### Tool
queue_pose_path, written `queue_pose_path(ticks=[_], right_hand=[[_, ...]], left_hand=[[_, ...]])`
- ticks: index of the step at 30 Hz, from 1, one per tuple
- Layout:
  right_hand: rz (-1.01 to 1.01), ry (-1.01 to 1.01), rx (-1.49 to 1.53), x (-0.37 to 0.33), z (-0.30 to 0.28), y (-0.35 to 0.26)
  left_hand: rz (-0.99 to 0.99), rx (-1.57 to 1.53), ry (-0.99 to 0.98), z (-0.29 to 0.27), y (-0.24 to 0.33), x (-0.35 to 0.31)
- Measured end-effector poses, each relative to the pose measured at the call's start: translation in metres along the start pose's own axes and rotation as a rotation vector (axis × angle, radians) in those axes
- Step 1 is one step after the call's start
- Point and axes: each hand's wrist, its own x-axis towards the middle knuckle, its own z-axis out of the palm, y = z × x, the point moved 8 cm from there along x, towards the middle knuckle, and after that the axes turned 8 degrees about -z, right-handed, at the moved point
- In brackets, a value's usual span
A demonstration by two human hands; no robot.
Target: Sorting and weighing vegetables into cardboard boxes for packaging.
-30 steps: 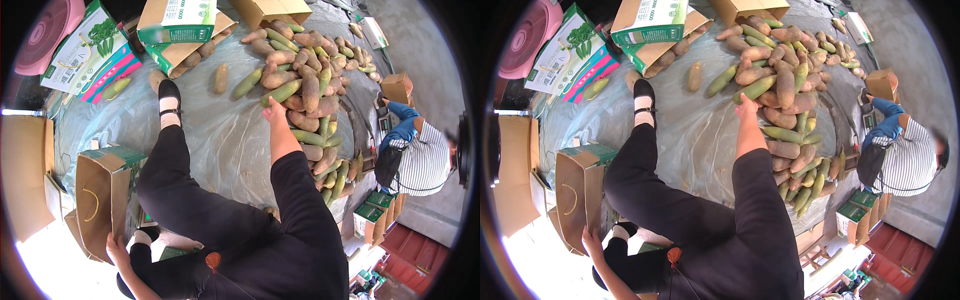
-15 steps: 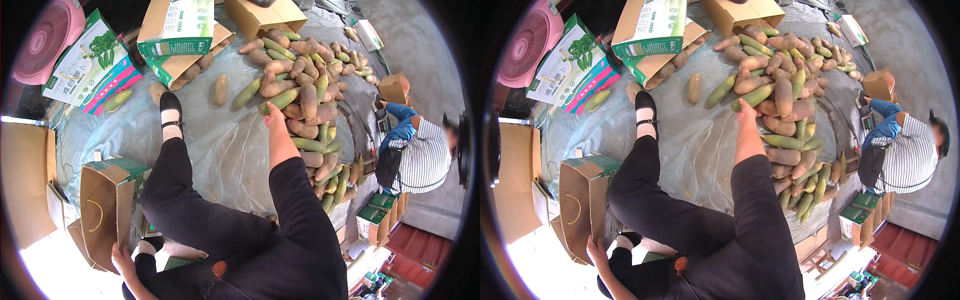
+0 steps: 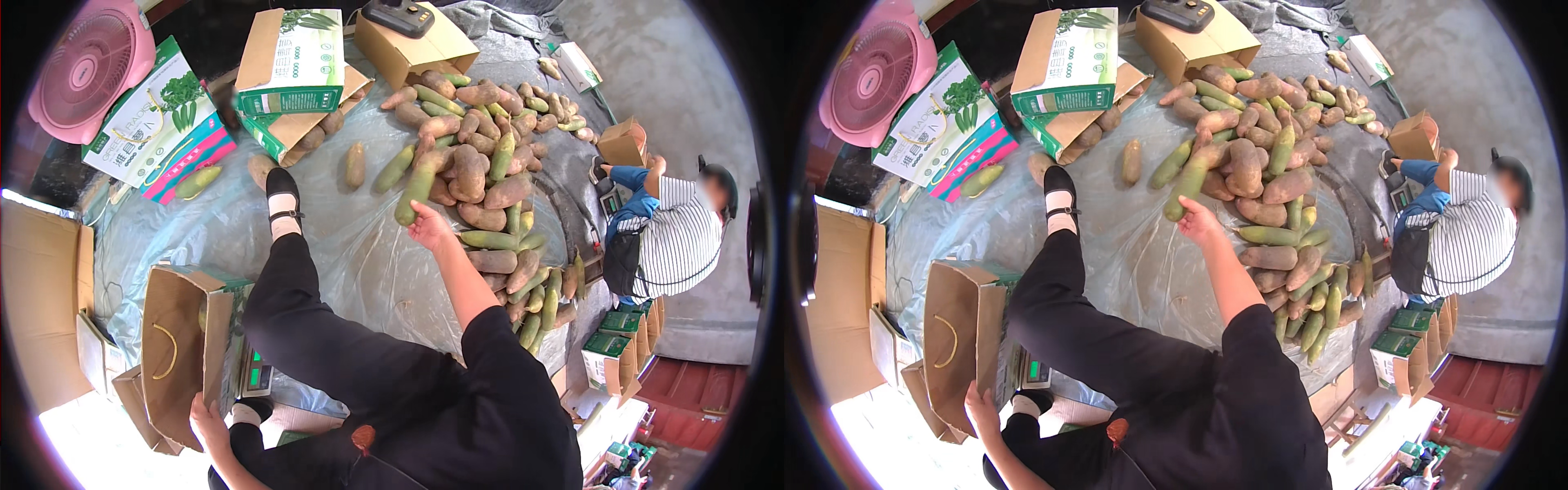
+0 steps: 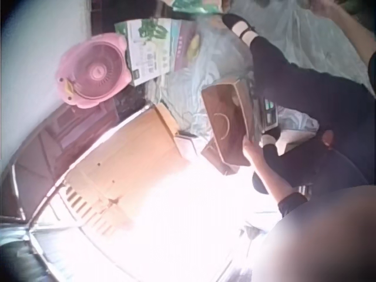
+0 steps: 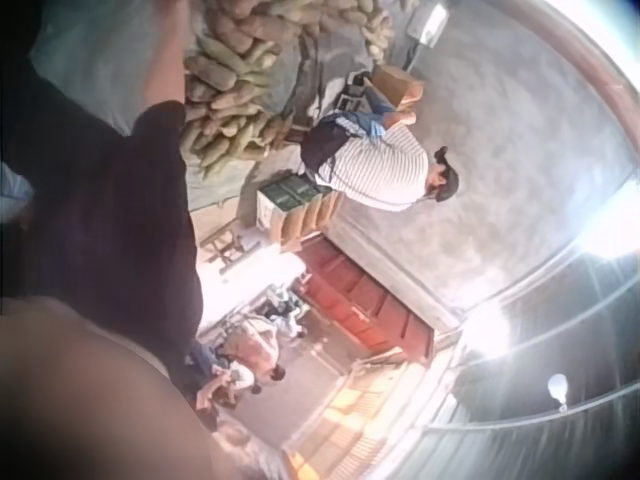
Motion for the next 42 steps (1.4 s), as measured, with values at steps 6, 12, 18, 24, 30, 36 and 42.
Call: queue_pose_path(ticks=[6,12,18,24,30,36,42], right_hand=[[-0.284,-0.425,-0.621,-0.096,0.156,-0.034],[-0.614,-0.983,-0.927,-0.169,0.305,-0.042],[-1.274,-1.308,-1.389,-0.274,0.413,0.010],[-1.367,-1.627,-1.832,-0.304,0.446,0.123],[-1.401,-1.779,-1.895,-0.315,0.453,0.224],[-1.207,-1.705,-1.745,-0.300,0.457,0.230],[-1.106,-1.233,-1.016,-0.244,0.439,0.077]], left_hand=[[-0.127,0.041,-0.135,-0.003,-0.005,-0.002],[-0.091,0.084,-0.082,-0.012,0.020,0.000],[-0.073,0.074,-0.062,-0.013,0.010,-0.008],[-0.008,0.070,-0.024,-0.015,0.019,-0.006],[0.036,0.095,-0.030,-0.011,0.003,-0.008],[-0.055,0.106,-0.093,-0.007,0.006,-0.001],[-0.029,0.087,-0.099,-0.008,0.008,0.000]])
